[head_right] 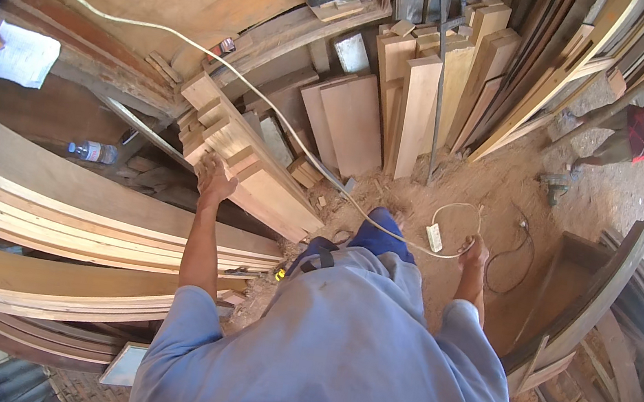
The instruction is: The person moves wood shavings, shifts several planks and boards of different sizes, and moves a bucket and small panels by hand in a wood workshop environment.
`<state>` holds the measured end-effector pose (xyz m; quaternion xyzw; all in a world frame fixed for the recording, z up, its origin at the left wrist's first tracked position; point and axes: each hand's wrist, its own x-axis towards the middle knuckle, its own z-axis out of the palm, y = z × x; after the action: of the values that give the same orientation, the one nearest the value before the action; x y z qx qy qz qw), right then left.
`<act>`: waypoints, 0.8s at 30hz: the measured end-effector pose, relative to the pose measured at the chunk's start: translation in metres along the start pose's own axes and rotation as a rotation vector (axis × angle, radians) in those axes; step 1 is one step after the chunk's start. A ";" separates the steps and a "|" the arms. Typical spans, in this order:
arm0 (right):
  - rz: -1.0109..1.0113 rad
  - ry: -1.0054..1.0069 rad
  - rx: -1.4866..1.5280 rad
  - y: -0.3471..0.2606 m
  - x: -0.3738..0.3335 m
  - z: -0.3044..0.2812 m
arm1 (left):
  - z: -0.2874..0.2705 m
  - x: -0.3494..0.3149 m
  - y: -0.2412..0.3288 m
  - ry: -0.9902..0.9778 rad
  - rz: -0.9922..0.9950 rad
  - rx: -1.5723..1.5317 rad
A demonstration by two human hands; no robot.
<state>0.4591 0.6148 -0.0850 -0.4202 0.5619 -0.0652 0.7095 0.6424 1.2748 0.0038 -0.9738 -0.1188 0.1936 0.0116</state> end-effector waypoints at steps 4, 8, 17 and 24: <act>0.051 0.065 0.029 0.003 0.002 -0.001 | -0.004 -0.004 0.006 -0.054 -0.039 -0.056; 0.015 -0.020 -0.022 0.012 -0.006 -0.009 | 0.002 -0.007 0.007 -0.029 -0.066 -0.016; 0.028 -0.132 -0.015 0.024 -0.005 0.021 | -0.008 0.002 -0.004 -0.041 -0.018 -0.068; 0.032 -0.174 0.016 0.025 0.004 0.026 | -0.002 0.001 -0.004 0.052 0.035 -0.045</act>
<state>0.4732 0.6419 -0.1043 -0.4096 0.5042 -0.0217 0.7600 0.6430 1.2793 0.0052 -0.9805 -0.1057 0.1655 -0.0106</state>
